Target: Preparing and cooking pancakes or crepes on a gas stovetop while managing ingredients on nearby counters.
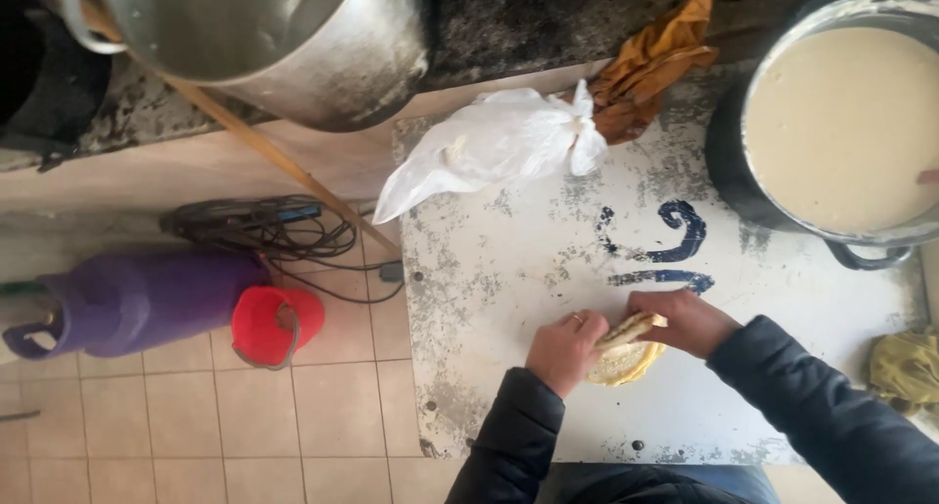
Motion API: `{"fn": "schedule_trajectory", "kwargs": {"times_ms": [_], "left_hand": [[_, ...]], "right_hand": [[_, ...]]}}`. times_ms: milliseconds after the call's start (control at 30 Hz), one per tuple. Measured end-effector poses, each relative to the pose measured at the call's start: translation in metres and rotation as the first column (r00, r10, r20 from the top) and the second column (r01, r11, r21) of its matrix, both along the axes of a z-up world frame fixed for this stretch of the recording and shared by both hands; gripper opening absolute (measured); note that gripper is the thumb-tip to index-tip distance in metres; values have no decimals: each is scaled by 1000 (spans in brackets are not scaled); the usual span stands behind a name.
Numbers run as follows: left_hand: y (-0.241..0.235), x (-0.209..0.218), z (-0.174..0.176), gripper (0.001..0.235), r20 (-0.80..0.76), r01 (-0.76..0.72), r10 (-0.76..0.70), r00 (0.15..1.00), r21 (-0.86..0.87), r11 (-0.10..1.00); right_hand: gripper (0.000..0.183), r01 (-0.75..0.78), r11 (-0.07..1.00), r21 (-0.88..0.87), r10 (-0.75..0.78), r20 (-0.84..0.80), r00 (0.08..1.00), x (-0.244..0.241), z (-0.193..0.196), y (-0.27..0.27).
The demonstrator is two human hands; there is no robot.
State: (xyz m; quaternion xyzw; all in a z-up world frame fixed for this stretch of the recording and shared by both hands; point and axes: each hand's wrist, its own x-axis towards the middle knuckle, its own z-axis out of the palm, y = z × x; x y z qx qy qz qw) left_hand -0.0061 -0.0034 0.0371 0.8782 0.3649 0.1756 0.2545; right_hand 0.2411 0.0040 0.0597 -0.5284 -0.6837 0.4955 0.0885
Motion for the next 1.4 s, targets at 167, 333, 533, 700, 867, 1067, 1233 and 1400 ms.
{"fn": "schedule_trajectory", "kwargs": {"times_ms": [167, 333, 533, 700, 867, 1067, 1233, 1400], "left_hand": [[-30, -27, 48, 35, 192, -177, 224, 955, -235, 956], [-34, -95, 24, 32, 153, -477, 570, 807, -398, 784], [2, -149, 64, 54, 37, -810, 841, 539, -249, 530], [-1, -126, 30, 66, 53, -725, 724, 688, -5, 689], [-1, -98, -38, 76, -158, -486, 513, 844, 178, 855], [3, -98, -50, 80, -369, -447, 535, 760, 300, 842], [-4, -102, -48, 77, -338, -464, 552, 763, 309, 830], [-7, -103, -25, 74, -298, -485, 514, 805, 169, 858]], "right_hand": [[26, -169, 981, -97, 159, -98, 982, -29, 68, 17], [31, -392, 920, 25, 392, -77, 917, -103, 67, 68], [49, -123, 922, 367, 167, -91, 982, -120, 71, 87], [35, 85, 955, 284, -112, 81, 990, -29, 36, 10], [34, 398, 848, 349, -475, 170, 863, 40, 37, -114], [47, 282, 607, 743, -714, 355, 603, 118, 8, -213], [49, 255, 627, 736, -767, 525, 370, 153, -46, -244], [18, 458, 584, 670, -797, 367, 479, 173, -96, -234]]}}
